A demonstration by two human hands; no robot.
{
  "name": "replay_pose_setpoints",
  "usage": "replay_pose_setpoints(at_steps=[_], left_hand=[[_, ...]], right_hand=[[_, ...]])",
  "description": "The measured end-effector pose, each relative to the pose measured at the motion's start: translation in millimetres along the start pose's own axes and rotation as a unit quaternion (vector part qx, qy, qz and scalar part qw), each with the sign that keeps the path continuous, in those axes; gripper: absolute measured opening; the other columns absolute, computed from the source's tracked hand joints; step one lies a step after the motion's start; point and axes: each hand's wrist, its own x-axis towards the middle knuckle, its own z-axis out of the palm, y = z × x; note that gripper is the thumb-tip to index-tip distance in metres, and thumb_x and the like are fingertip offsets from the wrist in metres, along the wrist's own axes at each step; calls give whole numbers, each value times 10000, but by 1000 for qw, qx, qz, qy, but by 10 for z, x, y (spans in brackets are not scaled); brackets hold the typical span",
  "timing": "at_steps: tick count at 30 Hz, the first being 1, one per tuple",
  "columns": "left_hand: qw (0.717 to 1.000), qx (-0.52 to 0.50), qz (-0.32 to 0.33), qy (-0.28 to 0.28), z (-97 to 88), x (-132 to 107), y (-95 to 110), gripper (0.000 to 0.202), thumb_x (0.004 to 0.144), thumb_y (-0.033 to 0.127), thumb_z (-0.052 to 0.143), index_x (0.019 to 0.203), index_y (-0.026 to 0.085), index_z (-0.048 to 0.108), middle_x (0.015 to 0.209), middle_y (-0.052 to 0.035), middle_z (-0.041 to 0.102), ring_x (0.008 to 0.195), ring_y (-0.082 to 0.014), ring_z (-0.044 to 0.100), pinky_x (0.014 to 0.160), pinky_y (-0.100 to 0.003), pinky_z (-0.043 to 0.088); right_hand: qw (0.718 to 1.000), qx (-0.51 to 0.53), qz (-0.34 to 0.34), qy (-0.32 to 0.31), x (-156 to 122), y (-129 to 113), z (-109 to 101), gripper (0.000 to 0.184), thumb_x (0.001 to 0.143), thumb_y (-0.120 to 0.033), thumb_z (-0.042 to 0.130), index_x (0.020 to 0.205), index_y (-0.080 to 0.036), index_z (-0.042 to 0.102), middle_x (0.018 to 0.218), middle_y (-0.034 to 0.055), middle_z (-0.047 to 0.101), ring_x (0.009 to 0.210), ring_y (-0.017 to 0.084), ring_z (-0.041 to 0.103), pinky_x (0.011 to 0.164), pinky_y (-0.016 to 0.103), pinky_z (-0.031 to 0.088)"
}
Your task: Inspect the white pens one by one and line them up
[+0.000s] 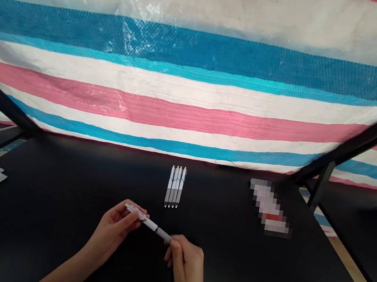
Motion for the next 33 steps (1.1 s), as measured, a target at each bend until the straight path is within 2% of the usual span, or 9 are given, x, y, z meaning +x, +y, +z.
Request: replay_pose_setpoints(at_steps=[3,6,9,13,16,18,24,30,33], left_hand=[[1000,6,5,10,5,3,-6,160,686,277,734,738,153,648,814,-61,699,769,-141,641,653,-167,514],[1000,12,10,6,0,6,-21,161,690,277,731,743,151,646,829,-67,699,774,-140,639,656,-168,513],[1000,10,11,3,-3,10,-31,161,693,274,730,756,153,644,820,-62,695,791,-146,640,647,-166,513],[1000,6,12,16,8,7,-17,168,689,292,732,753,160,648,817,-53,697,797,-149,642,669,-180,514],[1000,9,8,16,16,1,-11,176,676,299,738,744,160,655,811,-56,695,793,-160,645,670,-192,516],[1000,9,13,12,14,-1,-18,166,682,292,733,744,159,655,809,-56,689,792,-160,643,669,-191,513],[999,1,33,-24,9,-10,-25,121,726,264,701,791,175,651,827,-44,676,832,-167,633,755,-226,500],[998,-15,50,-28,50,-16,-26,183,725,255,701,890,199,643,889,-43,645,890,-226,637,772,-316,514],[998,-4,59,-24,40,-5,-18,270,735,250,690,994,211,627,831,-26,634,810,-203,649,750,-309,518]], right_hand=[[999,14,-3,42,9,12,10,280,864,-350,481,1097,-198,510,843,42,653,557,112,588,553,217,483],[999,-8,-3,37,7,10,0,174,882,-333,450,902,-199,560,736,26,638,563,114,589,529,198,457],[1000,-30,-8,-2,3,-8,-13,279,907,-328,387,760,-199,585,616,2,592,552,108,575,553,191,442],[1000,-23,-13,15,22,-40,-1,239,872,-327,465,1068,-211,538,762,12,637,552,106,582,568,201,459],[998,-59,-16,-12,29,-56,-1,168,888,-315,434,889,-212,567,666,-8,590,542,101,555,532,189,410],[996,-86,-21,-28,21,-55,-12,229,901,-318,405,770,-204,555,611,-16,543,539,100,525,533,193,375],[996,-84,-3,-36,3,-62,-12,300,905,-349,387,678,-192,506,555,-31,444,495,91,416,499,203,300],[990,-127,-12,-55,46,-160,91,276,906,-331,392,760,-194,582,586,-19,496,508,95,452,503,201,300],[982,-163,-40,-83,49,-166,117,236,904,-320,399,973,-218,601,634,-9,570,563,118,528,545,209,334]])
